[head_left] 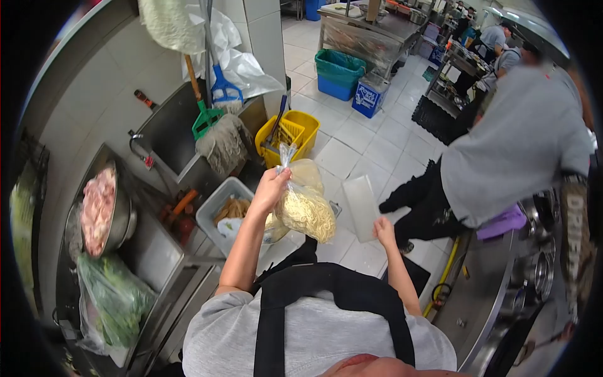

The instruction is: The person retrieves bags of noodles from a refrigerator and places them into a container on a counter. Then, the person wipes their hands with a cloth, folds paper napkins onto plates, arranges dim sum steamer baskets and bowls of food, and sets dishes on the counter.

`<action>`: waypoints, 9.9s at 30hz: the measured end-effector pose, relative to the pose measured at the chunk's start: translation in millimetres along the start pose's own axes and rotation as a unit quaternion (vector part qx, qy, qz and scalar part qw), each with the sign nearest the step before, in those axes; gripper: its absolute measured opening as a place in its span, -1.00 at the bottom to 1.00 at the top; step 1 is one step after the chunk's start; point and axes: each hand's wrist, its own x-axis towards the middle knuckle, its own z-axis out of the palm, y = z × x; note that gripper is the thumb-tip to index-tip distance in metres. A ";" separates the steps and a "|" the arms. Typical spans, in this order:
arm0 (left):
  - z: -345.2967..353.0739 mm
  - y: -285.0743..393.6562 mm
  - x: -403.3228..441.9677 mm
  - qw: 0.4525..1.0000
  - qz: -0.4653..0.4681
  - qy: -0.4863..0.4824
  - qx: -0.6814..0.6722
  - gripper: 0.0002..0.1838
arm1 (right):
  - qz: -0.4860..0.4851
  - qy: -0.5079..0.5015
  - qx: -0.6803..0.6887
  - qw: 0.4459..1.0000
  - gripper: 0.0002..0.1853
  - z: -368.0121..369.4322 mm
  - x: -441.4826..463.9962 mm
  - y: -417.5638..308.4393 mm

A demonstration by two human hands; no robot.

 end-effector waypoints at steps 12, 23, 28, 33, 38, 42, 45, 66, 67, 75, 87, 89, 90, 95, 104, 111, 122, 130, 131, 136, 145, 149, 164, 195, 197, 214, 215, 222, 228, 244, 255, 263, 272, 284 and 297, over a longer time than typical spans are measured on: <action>31.5 25.8 309.1 1.000 -0.023 0.002 0.004 -0.76 | -0.020 0.153 0.115 0.981 -0.85 -84.7 273.7 -97.0; 62.5 61.0 579.4 0.995 -0.064 0.077 -0.007 -0.74 | -0.067 0.020 0.009 0.998 -0.85 -144.2 597.5 -175.4; 55.2 71.5 693.4 0.989 -0.024 0.138 -0.040 -0.75 | -0.170 -0.103 0.053 0.979 -0.88 -126.8 770.5 -265.7; 32.8 90.5 814.0 0.985 -0.015 0.156 -0.071 -0.74 | -0.243 -0.147 0.106 0.953 -0.89 -75.4 904.7 -340.6; -11.1 94.5 934.3 0.983 -0.059 0.164 -0.053 -0.75 | -0.210 -0.186 0.195 0.940 -0.90 -29.6 1010.1 -383.9; -57.6 88.1 1018.0 0.981 -0.044 0.162 -0.100 -0.77 | -0.200 -0.191 0.217 0.936 -0.89 4.2 1082.3 -416.7; -91.2 96.9 1079.4 0.974 -0.024 0.202 -0.104 -0.80 | -0.213 -0.193 0.225 0.931 -0.88 25.5 1138.5 -431.6; -393.3 147.5 1492.7 0.935 -0.069 0.347 -0.033 -0.81 | -0.193 -0.146 0.344 0.907 -0.89 312.3 1621.6 -600.3; -409.0 136.3 1517.4 0.935 -0.073 0.347 -0.027 -0.81 | -0.194 -0.122 0.338 0.913 -0.88 321.2 1643.4 -603.6; -476.2 165.5 1742.0 0.959 -0.066 0.272 -0.044 -0.80 | -0.146 0.007 0.234 0.961 -0.90 317.7 1803.4 -590.5; -530.3 257.1 2082.6 0.975 -0.034 0.216 -0.029 -0.80 | -0.158 0.096 0.127 0.974 -0.90 315.7 2110.4 -651.3; -536.9 279.4 2128.5 0.976 0.004 0.211 -0.061 -0.81 | -0.177 0.085 0.145 0.970 -0.90 327.0 2171.3 -677.8; -538.0 288.9 2156.3 0.971 0.032 0.220 -0.093 -0.81 | -0.199 0.076 0.167 0.963 -0.90 332.8 2202.3 -691.8; -551.8 335.0 2286.8 0.964 0.134 0.184 -0.139 -0.84 | -0.207 0.050 0.230 0.950 -0.89 348.2 2317.2 -754.8; -588.8 420.8 2506.8 0.965 0.172 0.118 -0.159 -0.83 | -0.154 0.084 0.186 0.967 -0.90 350.0 2442.7 -782.4; -630.3 458.2 2666.7 0.956 0.210 0.130 -0.156 -0.85 | -0.155 0.116 0.142 0.971 -0.96 335.4 2553.0 -795.1; -679.8 507.5 2874.7 0.948 0.239 0.175 -0.118 -0.85 | -0.546 -0.018 -0.235 0.804 -0.85 422.3 2930.4 -941.8; -760.3 509.6 3042.6 0.945 0.208 0.240 -0.079 -0.82 | -0.617 -0.064 -0.345 0.704 -0.94 555.5 3136.3 -970.6; -765.2 511.3 3059.8 0.940 0.207 0.260 -0.076 -0.82 | -0.619 -0.073 -0.345 0.702 -0.91 571.1 3154.0 -971.6; -835.0 490.7 3173.6 0.945 0.189 0.263 -0.050 -0.89 | -0.591 -0.063 -0.338 0.729 -0.84 628.9 3220.2 -968.0; -871.6 439.9 3330.9 0.930 0.111 0.331 0.117 -0.74 | -0.587 -0.102 -0.337 0.729 -0.81 631.0 3269.5 -931.0; -908.2 413.6 3370.5 0.898 0.016 0.353 0.262 -0.69 | -0.556 -0.090 -0.327 0.759 -0.78 631.6 3272.6 -935.4; -882.1 402.0 3323.7 0.918 0.034 0.176 0.352 -0.49 | -0.496 -0.062 -0.307 0.810 -0.62 585.3 3257.2 -943.2; -171.5 436.9 3306.5 0.768 0.230 -0.269 0.535 -0.44 | 0.029 0.149 -0.164 0.975 -0.53 90.9 3094.4 -591.4; -162.5 419.9 3320.8 0.780 0.224 -0.252 0.528 -0.44 | -0.010 0.140 -0.188 0.972 -0.57 72.1 3120.5 -578.6; -74.0 380.8 3418.0 0.821 0.061 -0.176 0.539 -0.43 | 0.439 -0.135 -0.249 0.853 -0.52 -99.7 3087.5 -151.9; -56.2 374.7 3428.1 0.820 0.076 -0.203 0.529 -0.43 | 0.440 -0.135 -0.240 0.855 -0.51 -104.9 3094.2 -110.9; 96.8 380.8 3509.9 0.829 0.100 -0.292 0.467 -0.43 | 0.246 -0.026 -0.381 0.891 -0.62 -214.1 3362.9 -242.2; 203.3 275.1 3628.8 0.932 -0.187 -0.241 0.195 -0.37 | 0.190 0.074 -0.272 0.940 -0.65 -260.6 3567.5 -295.9; 173.6 117.1 3770.1 0.701 -0.248 -0.106 0.660 -0.26 | 0.298 0.147 -0.073 0.940 -0.18 -403.7 3750.0 -274.3; 547.7 296.0 4185.0 0.796 0.016 -0.264 0.544 0.08 | 0.506 0.132 -0.132 0.842 0.11 -472.1 3740.8 -227.6; 594.6 245.9 4263.4 0.758 -0.115 -0.271 0.581 0.08 | 0.609 0.127 -0.045 0.782 0.01 -543.9 3805.2 -127.0; 479.2 180.1 4214.4 0.920 -0.221 0.027 0.323 -0.26 | 0.304 0.146 -0.134 0.932 -0.19 -746.7 4222.7 -121.9; 801.4 268.4 4599.8 0.846 -0.307 -0.139 0.413 0.11 | 0.278 0.257 0.001 0.925 -0.34 -883.9 4440.9 -100.4; 1009.3 339.7 4830.2 0.840 -0.186 -0.283 0.423 -0.02 | 0.526 0.183 0.076 0.827 -0.16 -1029.7 4470.7 -30.4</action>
